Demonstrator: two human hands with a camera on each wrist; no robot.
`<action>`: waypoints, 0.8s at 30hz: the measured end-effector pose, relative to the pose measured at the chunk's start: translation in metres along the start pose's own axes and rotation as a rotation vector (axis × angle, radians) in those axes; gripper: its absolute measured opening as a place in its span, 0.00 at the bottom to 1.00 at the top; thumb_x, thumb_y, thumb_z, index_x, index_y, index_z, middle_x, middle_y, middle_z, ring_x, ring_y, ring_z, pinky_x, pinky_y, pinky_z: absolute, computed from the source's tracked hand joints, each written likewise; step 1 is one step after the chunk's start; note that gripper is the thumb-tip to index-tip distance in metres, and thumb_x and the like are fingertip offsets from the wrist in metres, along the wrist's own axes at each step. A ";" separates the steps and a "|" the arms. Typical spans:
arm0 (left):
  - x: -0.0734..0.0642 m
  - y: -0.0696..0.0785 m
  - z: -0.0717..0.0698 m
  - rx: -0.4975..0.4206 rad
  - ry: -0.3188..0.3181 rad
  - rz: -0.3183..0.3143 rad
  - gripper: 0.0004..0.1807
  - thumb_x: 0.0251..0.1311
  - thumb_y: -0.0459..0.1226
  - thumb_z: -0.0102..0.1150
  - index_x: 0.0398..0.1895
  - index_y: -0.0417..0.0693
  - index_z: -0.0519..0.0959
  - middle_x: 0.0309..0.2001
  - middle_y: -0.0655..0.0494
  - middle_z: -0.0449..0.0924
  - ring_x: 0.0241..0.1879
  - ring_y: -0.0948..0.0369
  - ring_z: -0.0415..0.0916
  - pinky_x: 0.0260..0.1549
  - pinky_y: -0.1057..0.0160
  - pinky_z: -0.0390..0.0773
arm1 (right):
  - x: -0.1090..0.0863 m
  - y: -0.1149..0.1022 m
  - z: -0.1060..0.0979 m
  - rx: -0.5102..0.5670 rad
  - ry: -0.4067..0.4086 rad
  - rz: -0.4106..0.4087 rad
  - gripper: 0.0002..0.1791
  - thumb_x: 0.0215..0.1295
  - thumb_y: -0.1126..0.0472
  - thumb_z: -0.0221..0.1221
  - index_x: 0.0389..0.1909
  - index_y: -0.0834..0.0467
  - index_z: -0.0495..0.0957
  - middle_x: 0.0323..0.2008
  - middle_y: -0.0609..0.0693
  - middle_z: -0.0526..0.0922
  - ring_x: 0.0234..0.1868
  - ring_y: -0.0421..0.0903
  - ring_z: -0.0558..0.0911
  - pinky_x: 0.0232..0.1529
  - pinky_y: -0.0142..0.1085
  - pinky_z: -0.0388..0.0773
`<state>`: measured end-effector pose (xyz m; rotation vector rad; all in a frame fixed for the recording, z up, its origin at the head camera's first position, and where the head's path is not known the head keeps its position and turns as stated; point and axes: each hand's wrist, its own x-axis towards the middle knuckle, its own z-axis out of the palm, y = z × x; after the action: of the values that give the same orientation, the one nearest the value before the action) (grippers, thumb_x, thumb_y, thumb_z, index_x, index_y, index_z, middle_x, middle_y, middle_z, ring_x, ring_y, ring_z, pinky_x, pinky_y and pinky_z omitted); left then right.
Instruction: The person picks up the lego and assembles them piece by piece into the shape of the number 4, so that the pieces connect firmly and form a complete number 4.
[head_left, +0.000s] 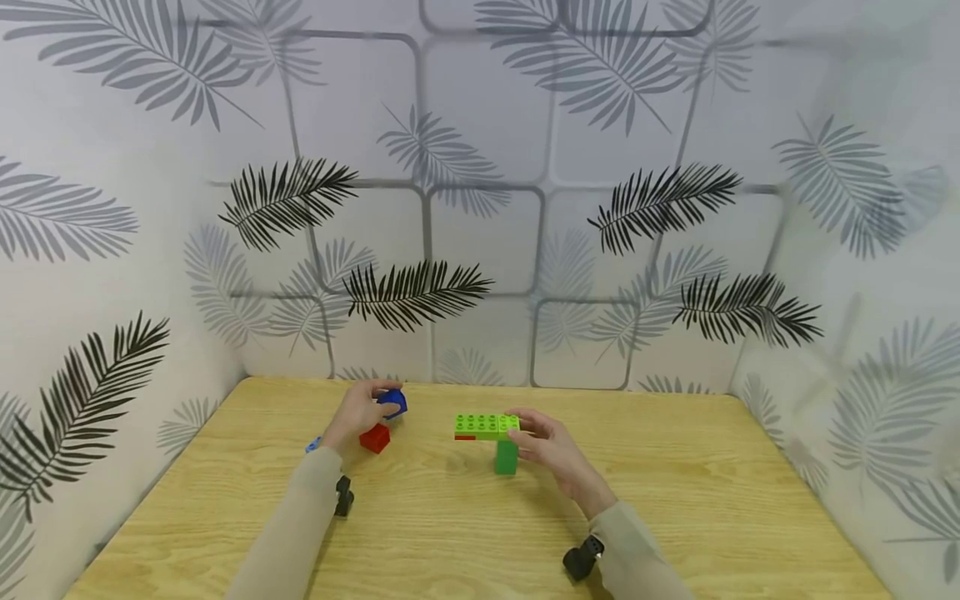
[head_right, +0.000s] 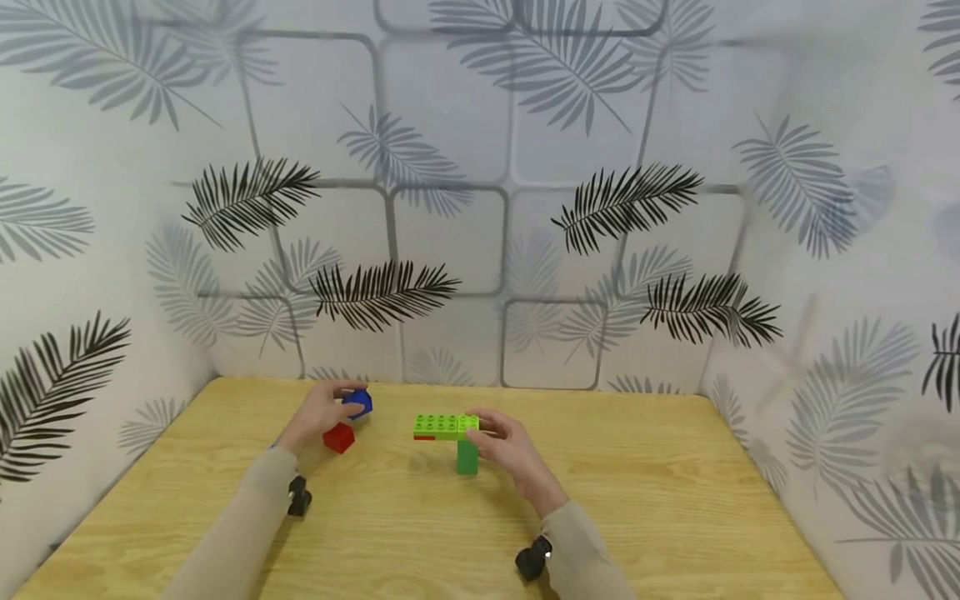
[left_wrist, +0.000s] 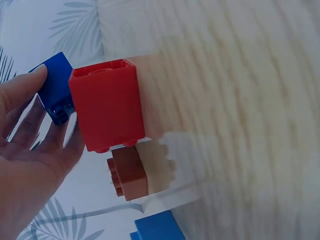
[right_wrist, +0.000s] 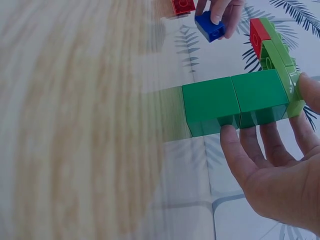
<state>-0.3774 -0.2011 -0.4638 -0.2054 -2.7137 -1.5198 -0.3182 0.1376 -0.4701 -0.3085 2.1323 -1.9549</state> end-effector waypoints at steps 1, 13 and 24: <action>-0.001 0.002 -0.001 0.009 0.003 0.022 0.23 0.64 0.28 0.58 0.64 0.41 0.75 0.62 0.32 0.71 0.57 0.40 0.75 0.43 0.53 0.84 | 0.000 0.000 0.000 0.001 -0.001 -0.001 0.29 0.67 0.53 0.61 0.67 0.55 0.70 0.60 0.55 0.75 0.53 0.43 0.78 0.60 0.49 0.75; -0.013 0.019 0.006 -0.034 -0.013 0.136 0.24 0.64 0.30 0.61 0.63 0.44 0.75 0.65 0.41 0.71 0.62 0.42 0.73 0.52 0.49 0.80 | 0.002 0.003 -0.001 0.002 -0.004 -0.005 0.28 0.67 0.53 0.62 0.66 0.54 0.71 0.62 0.57 0.74 0.54 0.44 0.79 0.61 0.51 0.74; -0.019 0.038 0.014 -0.064 -0.063 0.255 0.27 0.61 0.33 0.63 0.66 0.47 0.73 0.61 0.43 0.73 0.57 0.44 0.77 0.46 0.56 0.83 | 0.002 0.002 -0.002 0.002 -0.006 -0.006 0.29 0.68 0.53 0.61 0.67 0.57 0.69 0.62 0.57 0.74 0.55 0.45 0.79 0.62 0.52 0.73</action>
<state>-0.3536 -0.1711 -0.4403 -0.5856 -2.5636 -1.5490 -0.3211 0.1391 -0.4723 -0.3204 2.1274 -1.9570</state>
